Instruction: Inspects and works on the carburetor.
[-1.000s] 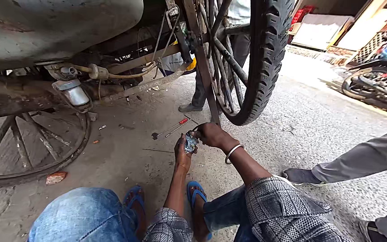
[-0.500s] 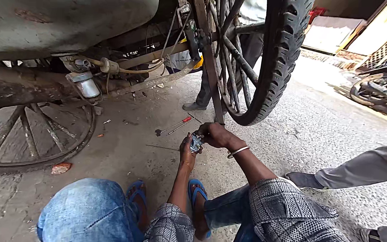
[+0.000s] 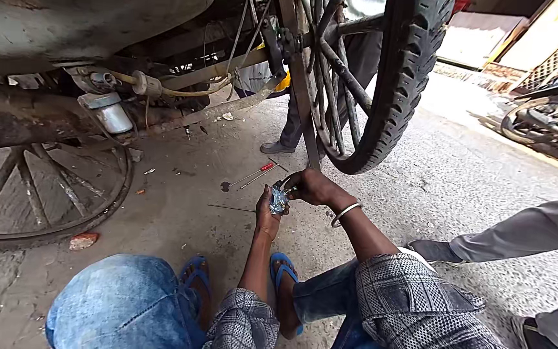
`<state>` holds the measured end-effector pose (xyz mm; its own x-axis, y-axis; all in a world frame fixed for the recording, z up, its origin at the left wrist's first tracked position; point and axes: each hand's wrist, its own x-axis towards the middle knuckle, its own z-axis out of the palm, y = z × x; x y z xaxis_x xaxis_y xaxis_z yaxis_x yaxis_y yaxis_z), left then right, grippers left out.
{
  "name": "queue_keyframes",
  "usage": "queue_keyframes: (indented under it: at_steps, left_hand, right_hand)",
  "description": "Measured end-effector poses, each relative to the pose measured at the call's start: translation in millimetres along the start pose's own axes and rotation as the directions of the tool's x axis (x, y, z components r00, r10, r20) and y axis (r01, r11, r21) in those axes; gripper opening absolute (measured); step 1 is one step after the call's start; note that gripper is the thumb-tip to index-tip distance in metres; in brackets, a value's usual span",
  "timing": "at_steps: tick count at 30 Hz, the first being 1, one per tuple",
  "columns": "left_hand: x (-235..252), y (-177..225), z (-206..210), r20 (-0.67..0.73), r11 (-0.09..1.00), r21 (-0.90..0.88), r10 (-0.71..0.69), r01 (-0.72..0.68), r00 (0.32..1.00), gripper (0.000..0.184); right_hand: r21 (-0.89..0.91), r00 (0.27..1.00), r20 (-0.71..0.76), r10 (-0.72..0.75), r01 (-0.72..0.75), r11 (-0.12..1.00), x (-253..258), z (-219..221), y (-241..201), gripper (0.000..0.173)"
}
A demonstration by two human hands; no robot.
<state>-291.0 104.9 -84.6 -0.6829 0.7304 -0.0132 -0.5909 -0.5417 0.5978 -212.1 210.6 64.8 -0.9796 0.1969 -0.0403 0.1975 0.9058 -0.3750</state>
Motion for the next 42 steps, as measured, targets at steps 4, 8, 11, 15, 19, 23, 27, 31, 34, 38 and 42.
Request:
queue_keyframes:
  at_steps: [4,8,11,15,19,23,27,31,34,38,42]
  left_hand:
    - [-3.1,1.2,1.1,0.032,0.997,-0.071,-0.042,0.044,0.999,0.049]
    - [-3.9,-3.3,-4.3,0.072,0.987,-0.14,-0.07,0.08,0.995,0.053]
    - [-5.0,-6.6,-8.3,0.04,0.968,-0.233,-0.085,0.092,0.996,0.056]
    - [-4.3,-7.5,-13.2,0.002,0.954,-0.288,-0.088,0.085,0.996,0.057]
    - [-4.0,-6.0,-11.0,0.015,0.951,-0.296,-0.084,0.084,0.996,0.061]
    - [-4.5,-5.7,-9.4,0.068,0.952,-0.287,-0.089,0.105,0.994,0.063]
    - [-4.0,-7.6,-12.6,0.067,0.949,-0.293,-0.102,0.117,0.993,0.063]
    - [-4.7,-7.5,-13.6,0.073,0.95,-0.292,-0.093,0.11,0.993,0.063]
    - [-4.2,-7.9,-16.2,0.111,0.944,-0.309,-0.081,0.112,0.99,0.065]
    - [-4.5,-7.9,-24.2,0.103,0.927,-0.354,-0.094,0.125,0.99,0.062]
    - [-4.3,-4.6,-40.7,0.129,0.931,-0.337,-0.101,0.14,0.986,0.051]
  right_hand:
    - [0.104,0.999,-0.036,0.041,-0.037,0.994,-2.7,-1.5,4.9,0.017]
    - [0.307,0.991,-0.05,0.126,-0.105,0.946,-8.8,1.3,3.8,0.015]
    - [0.554,0.954,-0.159,0.253,-0.126,0.823,-13.1,10.9,5.2,0.03]
    - [0.636,0.93,-0.228,0.288,-0.082,0.768,-8.8,25.8,2.7,0.024]
    - [0.484,0.963,-0.144,0.23,-0.134,0.865,-5.9,33.7,-0.9,0.026]
    - [0.556,0.938,-0.256,0.232,-0.054,0.829,-1.9,54.0,3.8,0.01]
    - [0.678,0.908,-0.312,0.281,0.006,0.735,-3.3,58.1,4.3,0.01]
    - [0.654,0.92,-0.279,0.274,-0.027,0.756,-5.2,55.3,0.1,0.011]
    - [0.721,0.917,-0.255,0.308,-0.032,0.692,-3.0,54.7,-1.7,0.014]
    - [0.969,0.884,-0.136,0.447,0.024,0.247,-5.0,52.9,-6.0,0.02]
    - [0.908,0.735,0.078,0.673,0.226,-0.352,-11.1,75.3,-12.8,0.023]
